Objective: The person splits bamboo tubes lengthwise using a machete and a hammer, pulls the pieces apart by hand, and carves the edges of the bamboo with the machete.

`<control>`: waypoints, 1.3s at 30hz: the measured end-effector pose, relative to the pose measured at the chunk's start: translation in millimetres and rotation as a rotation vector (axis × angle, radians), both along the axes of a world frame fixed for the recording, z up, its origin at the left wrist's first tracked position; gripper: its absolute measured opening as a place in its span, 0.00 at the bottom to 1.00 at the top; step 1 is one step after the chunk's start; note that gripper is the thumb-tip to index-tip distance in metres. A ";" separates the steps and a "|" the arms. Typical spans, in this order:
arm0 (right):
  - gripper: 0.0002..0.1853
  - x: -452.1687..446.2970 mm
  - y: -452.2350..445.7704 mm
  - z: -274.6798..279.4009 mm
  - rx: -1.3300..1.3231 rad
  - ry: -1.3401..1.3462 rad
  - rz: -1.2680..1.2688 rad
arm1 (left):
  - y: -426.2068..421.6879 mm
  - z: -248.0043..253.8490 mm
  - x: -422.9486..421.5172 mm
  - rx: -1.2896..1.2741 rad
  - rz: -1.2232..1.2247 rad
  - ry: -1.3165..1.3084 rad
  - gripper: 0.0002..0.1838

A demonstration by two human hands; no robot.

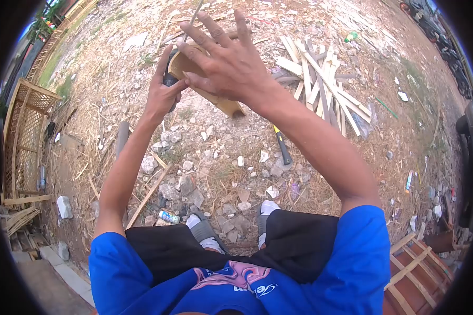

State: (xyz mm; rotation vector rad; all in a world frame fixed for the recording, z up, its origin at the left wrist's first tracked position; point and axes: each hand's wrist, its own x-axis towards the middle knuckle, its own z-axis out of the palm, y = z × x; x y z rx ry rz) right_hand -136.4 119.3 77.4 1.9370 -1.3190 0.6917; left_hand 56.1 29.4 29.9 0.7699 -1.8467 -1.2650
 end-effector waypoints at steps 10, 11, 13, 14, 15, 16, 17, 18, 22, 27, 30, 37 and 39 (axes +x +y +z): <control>0.29 -10.5 -12.6 -4.8 0.339 -1.228 0.498 | 23.1 11.1 -15.2 0.023 0.061 -0.318 0.40; 0.27 -22.6 -23.7 -5.7 0.457 -1.393 0.402 | 23.7 12.5 -16.2 0.033 0.069 -0.341 0.39; 0.25 -43.4 -40.2 -13.0 0.760 -1.605 0.252 | 25.6 11.7 -18.1 0.002 0.088 -0.356 0.36; 0.24 -49.7 -45.8 -18.0 0.940 -1.653 0.208 | 26.3 11.5 -19.1 -0.014 0.097 -0.364 0.35; 0.24 -52.6 -48.4 -23.8 1.122 -1.696 0.162 | 27.2 14.2 -19.7 -0.022 0.093 -0.394 0.34; 0.24 -50.4 -49.9 -30.6 1.166 -1.675 0.251 | 27.3 16.8 -20.2 -0.030 0.091 -0.423 0.33; 0.24 -45.8 -52.5 -38.9 1.209 -1.651 0.341 | 26.4 13.6 -22.0 -0.102 0.082 -0.350 0.31; 0.25 -37.5 -51.5 -40.4 1.252 -1.626 0.431 | 27.7 8.7 -25.1 -0.171 0.072 -0.279 0.29; 0.27 -25.2 -60.7 -40.1 1.313 -1.843 0.590 | 24.8 3.7 -29.8 -0.270 0.055 -0.229 0.26; 0.23 -20.7 -70.7 -47.7 1.238 -1.800 0.589 | 19.0 -4.3 -30.7 -0.300 0.074 -0.282 0.20; 0.22 -17.6 -85.5 -53.4 1.175 -1.879 0.641 | 16.4 -5.7 -34.4 -0.400 0.091 -0.299 0.19; 0.14 -54.0 -108.4 -9.7 0.658 -2.118 0.531 | 11.8 -12.1 -43.2 -0.907 0.162 -0.103 0.15; 0.14 -73.8 -89.2 9.1 0.491 -1.921 0.434 | 6.1 -18.4 -49.4 -0.932 0.106 0.010 0.15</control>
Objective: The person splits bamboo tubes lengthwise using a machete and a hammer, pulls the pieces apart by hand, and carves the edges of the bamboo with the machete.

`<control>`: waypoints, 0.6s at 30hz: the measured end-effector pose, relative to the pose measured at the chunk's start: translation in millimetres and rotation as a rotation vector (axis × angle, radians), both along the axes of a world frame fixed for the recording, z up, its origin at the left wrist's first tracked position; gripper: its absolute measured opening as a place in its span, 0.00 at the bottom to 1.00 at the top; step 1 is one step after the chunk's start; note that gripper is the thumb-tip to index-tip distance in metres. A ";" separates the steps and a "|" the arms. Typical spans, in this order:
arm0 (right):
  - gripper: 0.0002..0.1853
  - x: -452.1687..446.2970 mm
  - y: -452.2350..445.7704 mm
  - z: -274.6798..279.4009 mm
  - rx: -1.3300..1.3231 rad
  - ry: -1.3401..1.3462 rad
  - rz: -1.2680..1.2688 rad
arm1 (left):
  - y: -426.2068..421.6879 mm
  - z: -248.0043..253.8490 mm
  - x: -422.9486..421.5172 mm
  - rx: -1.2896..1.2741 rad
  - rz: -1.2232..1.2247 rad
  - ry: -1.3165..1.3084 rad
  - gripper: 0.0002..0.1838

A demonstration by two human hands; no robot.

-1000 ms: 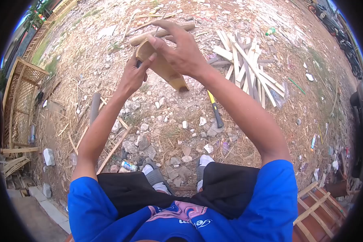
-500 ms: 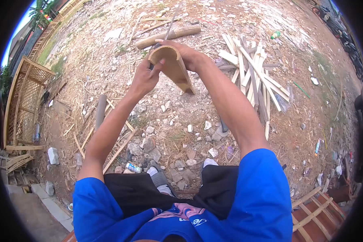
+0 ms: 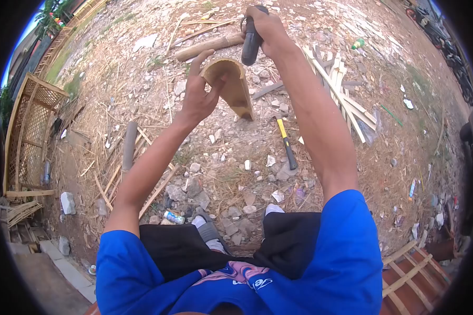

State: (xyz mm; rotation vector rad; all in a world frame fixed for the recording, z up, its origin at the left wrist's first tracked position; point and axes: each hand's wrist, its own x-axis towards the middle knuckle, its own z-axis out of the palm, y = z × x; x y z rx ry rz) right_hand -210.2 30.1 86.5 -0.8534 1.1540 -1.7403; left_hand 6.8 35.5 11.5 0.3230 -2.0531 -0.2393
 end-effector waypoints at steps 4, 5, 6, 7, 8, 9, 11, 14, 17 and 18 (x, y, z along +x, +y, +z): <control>0.16 -32.7 60.0 45.0 -0.069 0.301 -0.141 | -1.7 -1.0 -21.6 0.140 -0.060 0.151 0.14; 0.18 -18.8 95.3 60.7 -0.074 0.331 -0.137 | -3.6 -1.2 -25.9 0.189 -0.011 0.119 0.12; 0.19 -8.5 122.4 67.8 -0.068 0.322 -0.098 | -4.0 -2.6 -31.1 0.243 0.036 0.090 0.11; 0.21 0.3 148.7 70.0 -0.058 0.312 -0.061 | -3.0 -4.8 -37.8 0.300 0.081 0.059 0.11; 0.22 11.6 170.4 63.7 -0.015 0.280 -0.041 | -10.4 -11.5 -49.2 0.223 0.043 0.139 0.13; 0.22 24.8 185.9 54.1 0.020 0.245 -0.021 | -7.6 -9.0 -55.4 0.241 0.052 0.128 0.13; 0.18 52.0 206.5 33.9 0.112 0.179 -0.007 | 0.0 -2.0 -61.4 0.271 0.071 0.085 0.13; 0.17 58.4 207.8 6.8 0.253 0.161 0.067 | 3.2 -0.2 -66.2 0.240 0.073 0.077 0.12; 0.17 62.6 202.7 0.1 0.246 0.221 0.016 | 3.3 1.0 -63.9 0.231 0.080 0.061 0.11; 0.17 61.3 200.9 -1.7 0.232 0.208 0.024 | 3.2 2.8 -62.9 0.227 0.091 0.062 0.11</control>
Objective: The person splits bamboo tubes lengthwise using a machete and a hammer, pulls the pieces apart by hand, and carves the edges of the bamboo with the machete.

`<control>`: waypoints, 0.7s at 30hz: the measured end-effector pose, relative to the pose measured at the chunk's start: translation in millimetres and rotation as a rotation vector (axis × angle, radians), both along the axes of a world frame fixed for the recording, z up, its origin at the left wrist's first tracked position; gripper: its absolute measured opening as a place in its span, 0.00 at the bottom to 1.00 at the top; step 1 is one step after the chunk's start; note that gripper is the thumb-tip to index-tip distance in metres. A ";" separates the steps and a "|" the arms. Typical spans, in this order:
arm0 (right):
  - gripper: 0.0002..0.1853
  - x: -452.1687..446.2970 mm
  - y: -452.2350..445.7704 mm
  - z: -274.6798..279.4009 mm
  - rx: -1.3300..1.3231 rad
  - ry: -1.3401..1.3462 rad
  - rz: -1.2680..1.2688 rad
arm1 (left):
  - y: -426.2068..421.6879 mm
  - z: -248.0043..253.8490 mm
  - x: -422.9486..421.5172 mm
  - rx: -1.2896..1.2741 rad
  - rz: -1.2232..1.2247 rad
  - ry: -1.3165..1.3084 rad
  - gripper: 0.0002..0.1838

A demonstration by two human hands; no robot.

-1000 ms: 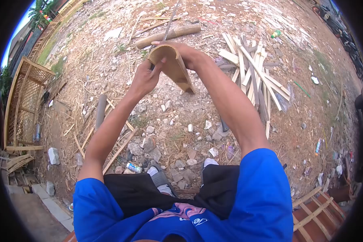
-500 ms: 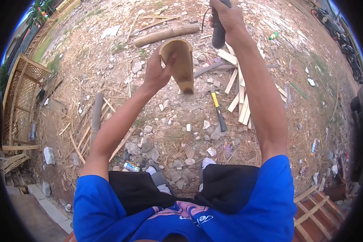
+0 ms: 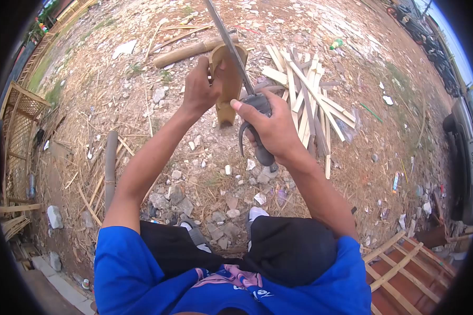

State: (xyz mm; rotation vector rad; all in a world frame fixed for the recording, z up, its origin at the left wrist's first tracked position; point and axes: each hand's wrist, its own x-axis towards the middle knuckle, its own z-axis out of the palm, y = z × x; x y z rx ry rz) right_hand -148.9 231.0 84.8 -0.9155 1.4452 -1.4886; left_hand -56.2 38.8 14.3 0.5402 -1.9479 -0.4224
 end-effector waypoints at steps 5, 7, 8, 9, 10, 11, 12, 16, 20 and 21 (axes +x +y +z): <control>0.19 0.8 -5.8 -5.6 -0.039 -0.003 0.009 | 0.0 -6.1 5.9 -0.017 -0.026 0.007 0.12; 0.21 3.3 -6.8 -7.4 -0.038 -0.027 0.007 | 4.4 -3.8 7.1 -0.014 -0.015 -0.015 0.12; 0.21 3.9 -7.5 -5.8 -0.032 -0.021 0.005 | 6.0 -2.1 7.5 -0.012 -0.009 -0.024 0.12; 0.22 4.5 -7.3 -2.9 -0.022 -0.015 0.002 | 5.4 -4.1 7.2 -0.009 -0.015 -0.017 0.12; 0.22 5.2 -6.8 -1.8 -0.012 -0.010 0.000 | 4.9 -6.0 7.4 -0.004 -0.022 -0.011 0.12; 0.22 5.1 -8.0 -4.1 -0.016 -0.017 0.005 | 4.0 -7.1 6.6 -0.002 -0.028 -0.002 0.12; 0.22 5.1 -9.2 -8.6 -0.020 -0.025 0.010 | 5.6 -6.3 6.2 0.007 -0.023 -0.013 0.12; 0.22 6.8 -11.1 -8.9 -0.016 -0.010 0.022 | 4.9 -6.4 6.5 0.012 -0.020 -0.009 0.12; 0.22 9.6 -12.3 -9.8 -0.035 0.046 0.026 | 2.9 -9.3 8.3 -0.007 -0.012 0.000 0.11; 0.22 8.7 -13.0 -11.2 -0.035 0.069 0.033 | 2.8 -9.8 9.3 0.023 -0.029 0.000 0.12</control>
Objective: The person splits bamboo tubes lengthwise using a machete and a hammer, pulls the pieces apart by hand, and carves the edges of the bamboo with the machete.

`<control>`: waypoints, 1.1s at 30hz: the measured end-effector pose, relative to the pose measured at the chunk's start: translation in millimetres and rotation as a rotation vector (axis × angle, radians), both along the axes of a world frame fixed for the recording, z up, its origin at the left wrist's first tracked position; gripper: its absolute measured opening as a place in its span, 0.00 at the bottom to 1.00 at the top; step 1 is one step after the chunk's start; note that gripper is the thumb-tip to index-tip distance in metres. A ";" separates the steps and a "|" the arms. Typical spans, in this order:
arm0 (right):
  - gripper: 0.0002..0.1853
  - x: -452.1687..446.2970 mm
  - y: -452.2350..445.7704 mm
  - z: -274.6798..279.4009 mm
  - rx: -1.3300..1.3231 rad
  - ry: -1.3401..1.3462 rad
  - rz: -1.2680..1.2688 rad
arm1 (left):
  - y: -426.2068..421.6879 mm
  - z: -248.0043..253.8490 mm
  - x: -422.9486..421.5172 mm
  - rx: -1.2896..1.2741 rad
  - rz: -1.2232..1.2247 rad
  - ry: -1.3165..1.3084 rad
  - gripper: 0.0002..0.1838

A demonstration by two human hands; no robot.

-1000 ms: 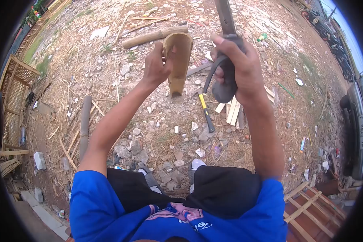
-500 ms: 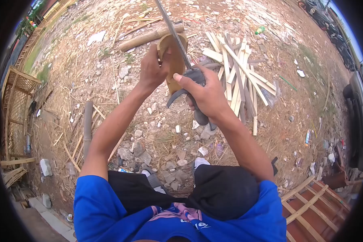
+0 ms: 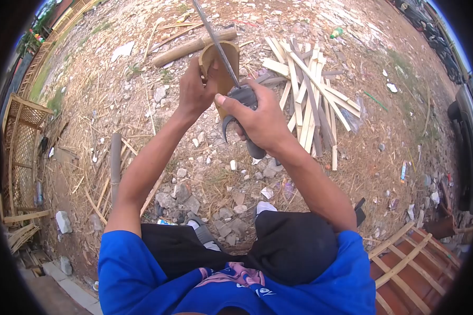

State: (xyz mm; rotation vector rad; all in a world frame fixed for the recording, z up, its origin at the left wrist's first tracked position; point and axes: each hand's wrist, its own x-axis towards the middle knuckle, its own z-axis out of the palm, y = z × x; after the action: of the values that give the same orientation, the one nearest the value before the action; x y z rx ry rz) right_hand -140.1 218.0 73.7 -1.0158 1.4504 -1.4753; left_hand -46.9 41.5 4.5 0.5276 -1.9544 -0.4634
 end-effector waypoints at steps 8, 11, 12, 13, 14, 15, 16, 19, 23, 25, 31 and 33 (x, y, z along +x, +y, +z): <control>0.27 3.3 7.0 -4.5 0.040 0.001 0.077 | 4.1 -16.7 6.7 0.383 -0.550 0.260 0.32; 0.30 3.8 12.4 -1.3 0.080 -0.011 0.076 | -11.6 -19.9 10.0 0.614 -0.762 0.074 0.44; 0.30 3.1 14.4 1.3 0.080 -0.036 0.074 | -12.8 -24.5 9.4 0.657 -0.789 0.101 0.47; 0.31 1.4 16.3 4.3 0.076 -0.060 0.068 | -14.3 -28.3 7.3 0.696 -0.820 0.125 0.50; 0.30 -1.9 18.3 7.3 0.081 -0.097 0.081 | -16.9 -31.3 3.6 0.733 -0.855 0.150 0.53; 0.30 -5.9 21.3 9.8 0.091 -0.134 0.094 | -13.7 -29.1 2.9 0.762 -0.866 0.146 0.55; 0.29 -10.3 24.5 12.2 0.102 -0.175 0.107 | -14.5 -26.0 3.7 0.738 -0.855 0.106 0.55; 0.30 -17.1 26.4 17.0 0.139 -0.061 0.107 | -25.2 -22.2 3.0 0.664 -0.886 0.015 0.54; 0.27 -15.5 21.6 4.0 0.091 0.029 0.103 | -18.6 -27.0 -9.2 0.777 -0.924 0.097 0.51; 0.26 -13.4 20.5 2.2 0.088 0.036 0.101 | -17.1 -28.0 -9.1 0.750 -0.893 0.137 0.50; 0.24 -7.8 23.2 0.0 0.011 0.324 0.070 | -13.1 -26.8 -8.4 0.721 -0.948 0.164 0.52; 0.24 -5.3 22.9 -3.5 0.003 0.302 0.058 | -11.1 -28.4 -6.6 0.724 -0.952 0.191 0.54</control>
State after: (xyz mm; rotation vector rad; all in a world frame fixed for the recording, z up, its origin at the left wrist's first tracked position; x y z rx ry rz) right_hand -145.4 240.9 70.2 -1.3111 1.6163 -1.3185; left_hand -53.5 30.4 -23.9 -0.0721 -1.7098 -1.7811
